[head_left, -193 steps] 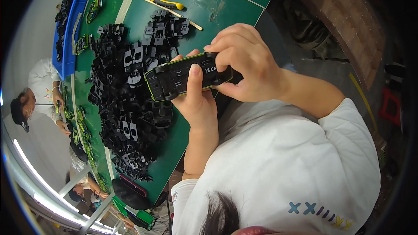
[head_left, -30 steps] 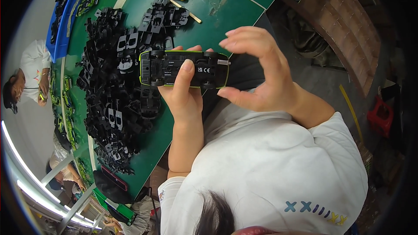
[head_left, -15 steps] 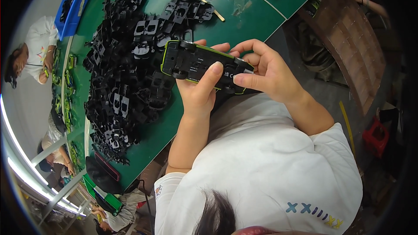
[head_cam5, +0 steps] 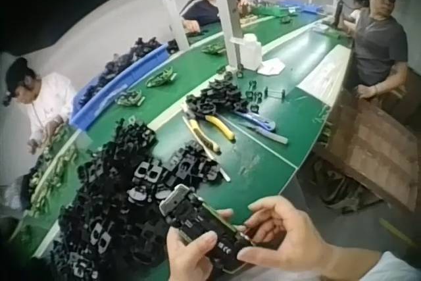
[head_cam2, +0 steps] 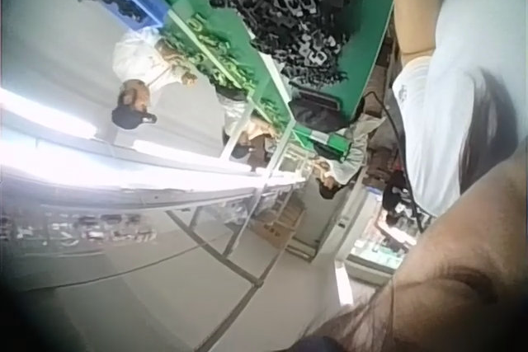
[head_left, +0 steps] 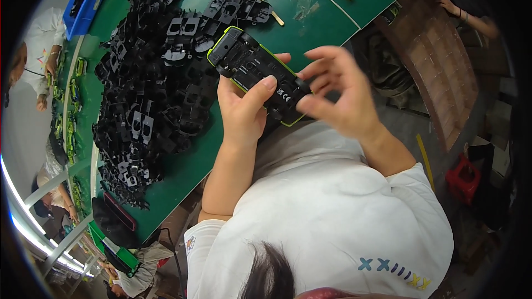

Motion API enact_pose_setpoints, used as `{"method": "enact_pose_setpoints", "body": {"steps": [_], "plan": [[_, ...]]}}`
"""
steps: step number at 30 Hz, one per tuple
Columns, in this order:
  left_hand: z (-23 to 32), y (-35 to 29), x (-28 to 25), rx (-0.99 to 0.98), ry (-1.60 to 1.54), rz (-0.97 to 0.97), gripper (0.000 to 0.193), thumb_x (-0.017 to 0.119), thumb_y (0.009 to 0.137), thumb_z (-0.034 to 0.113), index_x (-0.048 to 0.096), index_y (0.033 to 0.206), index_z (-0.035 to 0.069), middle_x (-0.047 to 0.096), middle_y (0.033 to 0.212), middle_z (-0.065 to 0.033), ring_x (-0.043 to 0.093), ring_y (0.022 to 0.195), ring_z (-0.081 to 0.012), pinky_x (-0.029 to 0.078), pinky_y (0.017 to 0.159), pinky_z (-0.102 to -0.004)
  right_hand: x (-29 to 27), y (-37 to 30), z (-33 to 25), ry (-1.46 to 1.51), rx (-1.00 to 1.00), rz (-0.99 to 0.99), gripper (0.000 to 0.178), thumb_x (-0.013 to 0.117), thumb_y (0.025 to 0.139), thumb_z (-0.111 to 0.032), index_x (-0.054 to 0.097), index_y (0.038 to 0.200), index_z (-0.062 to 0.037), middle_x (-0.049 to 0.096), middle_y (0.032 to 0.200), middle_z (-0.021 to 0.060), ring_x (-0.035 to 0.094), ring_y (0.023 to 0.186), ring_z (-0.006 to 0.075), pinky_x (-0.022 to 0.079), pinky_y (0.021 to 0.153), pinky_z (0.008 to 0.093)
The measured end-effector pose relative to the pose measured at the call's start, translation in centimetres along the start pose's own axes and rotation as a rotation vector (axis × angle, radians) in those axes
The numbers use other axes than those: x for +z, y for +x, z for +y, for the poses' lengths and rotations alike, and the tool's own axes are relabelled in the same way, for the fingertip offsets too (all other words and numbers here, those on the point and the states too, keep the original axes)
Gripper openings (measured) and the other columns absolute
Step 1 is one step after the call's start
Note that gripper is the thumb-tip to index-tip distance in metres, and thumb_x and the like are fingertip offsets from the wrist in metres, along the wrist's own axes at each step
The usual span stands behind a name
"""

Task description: The person disassembles and assembles toy cars by hand, removing and inserting wheel axles, plastic interior components, and chassis bases into toy car bodies at a workstation.

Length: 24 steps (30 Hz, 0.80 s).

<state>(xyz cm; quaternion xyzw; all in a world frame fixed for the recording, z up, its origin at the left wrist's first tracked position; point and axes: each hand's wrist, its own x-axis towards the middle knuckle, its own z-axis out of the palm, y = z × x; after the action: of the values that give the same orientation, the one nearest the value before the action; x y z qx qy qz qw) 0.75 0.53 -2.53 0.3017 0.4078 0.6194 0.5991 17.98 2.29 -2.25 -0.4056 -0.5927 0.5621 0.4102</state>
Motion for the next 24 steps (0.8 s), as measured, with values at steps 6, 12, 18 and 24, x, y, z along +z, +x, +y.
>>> {"method": "enact_pose_setpoints", "body": {"steps": [6, 12, 18, 24], "plan": [[-0.1, -0.1, -0.5, -0.037, -0.045, -0.044, 0.044, 0.062, 0.076, 0.005, 0.046, 0.115, -0.007, 0.062, 0.106, -0.0271, 0.068, 0.084, -0.0339, 0.058, 0.075, -0.0442, -2.6, 0.8, -1.1, 0.277, -0.199, -0.212, 0.078, 0.062, 0.081, -0.061, 0.047, 0.126, 0.0005, 0.067, 0.095, 0.01, 0.047, 0.051, 0.0004, 0.036, 0.048, 0.013], [0.5, -0.2, 0.4, -0.049, -0.04, -0.046, 0.042, 0.061, 0.076, 0.005, 0.047, 0.114, -0.007, 0.062, 0.104, -0.0266, 0.068, 0.084, -0.0336, 0.058, 0.075, -0.0438, -5.1, 1.5, 1.0, 0.315, -0.219, -0.434, 0.092, 0.051, 0.079, -0.075, 0.048, 0.127, 0.0032, 0.069, 0.079, 0.0056, 0.043, 0.046, 0.0007, 0.031, 0.043, 0.0139], [0.0, -0.3, 0.1, -0.005, 0.039, -0.05, 0.041, 0.059, 0.076, 0.009, 0.049, 0.112, -0.01, 0.062, 0.105, -0.0292, 0.068, 0.085, -0.0365, 0.058, 0.073, -0.0452, -2.6, 0.8, -1.3, 0.158, -0.25, -0.257, 0.09, 0.053, 0.079, -0.074, 0.049, 0.126, 0.0027, 0.068, 0.077, 0.0051, 0.05, 0.053, 0.0037, 0.035, 0.047, 0.0162], [0.0, 0.0, -0.1, -0.019, 0.014, -0.04, 0.042, 0.06, 0.076, 0.007, 0.047, 0.113, -0.009, 0.062, 0.105, -0.0288, 0.068, 0.085, -0.0356, 0.058, 0.075, -0.0448, -2.2, 0.8, -1.4, 0.161, -0.304, -0.151, 0.086, 0.055, 0.079, -0.071, 0.054, 0.122, 0.0037, 0.065, 0.066, 0.0045, 0.053, 0.054, 0.0029, 0.036, 0.049, 0.017]]}}
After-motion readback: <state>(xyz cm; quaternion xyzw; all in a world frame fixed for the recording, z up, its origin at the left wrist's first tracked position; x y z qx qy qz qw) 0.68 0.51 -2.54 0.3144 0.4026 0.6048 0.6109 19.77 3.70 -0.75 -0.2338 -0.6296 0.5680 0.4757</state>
